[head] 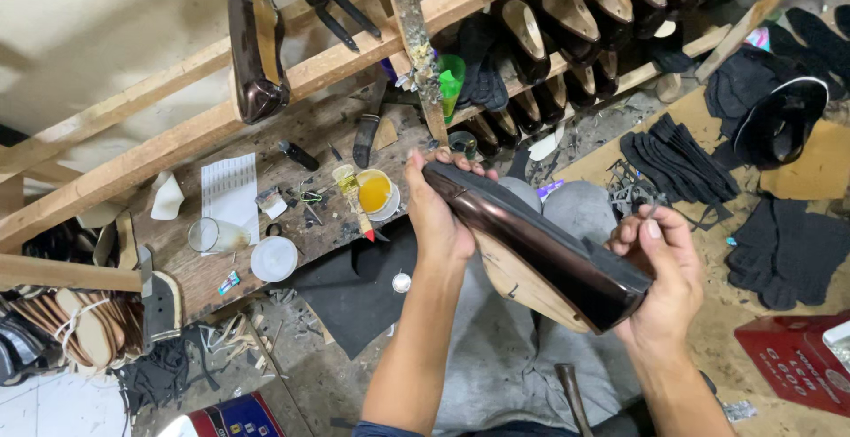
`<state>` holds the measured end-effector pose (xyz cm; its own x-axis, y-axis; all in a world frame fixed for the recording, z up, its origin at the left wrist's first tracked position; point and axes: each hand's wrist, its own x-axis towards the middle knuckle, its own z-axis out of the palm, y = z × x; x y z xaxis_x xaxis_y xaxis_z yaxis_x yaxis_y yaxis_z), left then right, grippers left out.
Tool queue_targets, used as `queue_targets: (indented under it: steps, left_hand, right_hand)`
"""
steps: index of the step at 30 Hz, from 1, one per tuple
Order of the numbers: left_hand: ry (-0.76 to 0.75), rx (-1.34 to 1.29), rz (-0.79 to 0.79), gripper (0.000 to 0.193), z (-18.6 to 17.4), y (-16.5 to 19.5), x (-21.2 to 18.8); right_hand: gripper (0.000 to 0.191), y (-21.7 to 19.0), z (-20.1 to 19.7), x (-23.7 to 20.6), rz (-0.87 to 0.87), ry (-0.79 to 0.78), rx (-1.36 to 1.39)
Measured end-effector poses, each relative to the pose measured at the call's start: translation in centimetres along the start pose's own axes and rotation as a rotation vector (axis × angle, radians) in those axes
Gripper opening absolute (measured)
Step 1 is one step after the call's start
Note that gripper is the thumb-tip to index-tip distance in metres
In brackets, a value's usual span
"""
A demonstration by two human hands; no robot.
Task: The person sits on the floor and attaches a black rubber sole to a brown shoe upper, pressing and aligning the sole against the shoe. They then use a curved blade to trim excess sole material around the edge and tap the sole with a hammer before setting the shoe on the rack.
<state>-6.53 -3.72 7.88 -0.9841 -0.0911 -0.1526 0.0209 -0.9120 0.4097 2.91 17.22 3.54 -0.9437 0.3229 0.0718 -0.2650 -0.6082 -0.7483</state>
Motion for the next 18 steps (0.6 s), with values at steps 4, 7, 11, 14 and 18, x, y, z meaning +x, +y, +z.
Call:
queue_targets:
  steps: [4,7,11,14,18]
  left_hand:
    - [0.063,0.03,-0.002,0.042,-0.5,-0.6,-0.1]
    - [0.082,0.03,-0.006,0.042,-0.9,-0.9,0.1]
    - [0.065,0.019,-0.02,0.042,-1.3,-1.0,0.3]
    - [0.061,0.017,-0.03,0.042,-1.4,-1.0,0.1]
    - [-0.003,0.033,0.007,0.043,-0.8,-0.8,-0.6]
  right_hand:
    - [0.014,-0.3,0.1,0.2,0.108,0.001,0.14]
    - [0.013,-0.1,-0.1,0.2,0.114,0.011,0.14]
    - [0.014,0.0,-0.3,0.0,0.089,0.016,0.108]
    - [0.014,0.0,-0.3,-0.1,0.071,0.031,0.074]
    - [0.015,0.4,-0.6,-0.2,0.037,0.03,0.063]
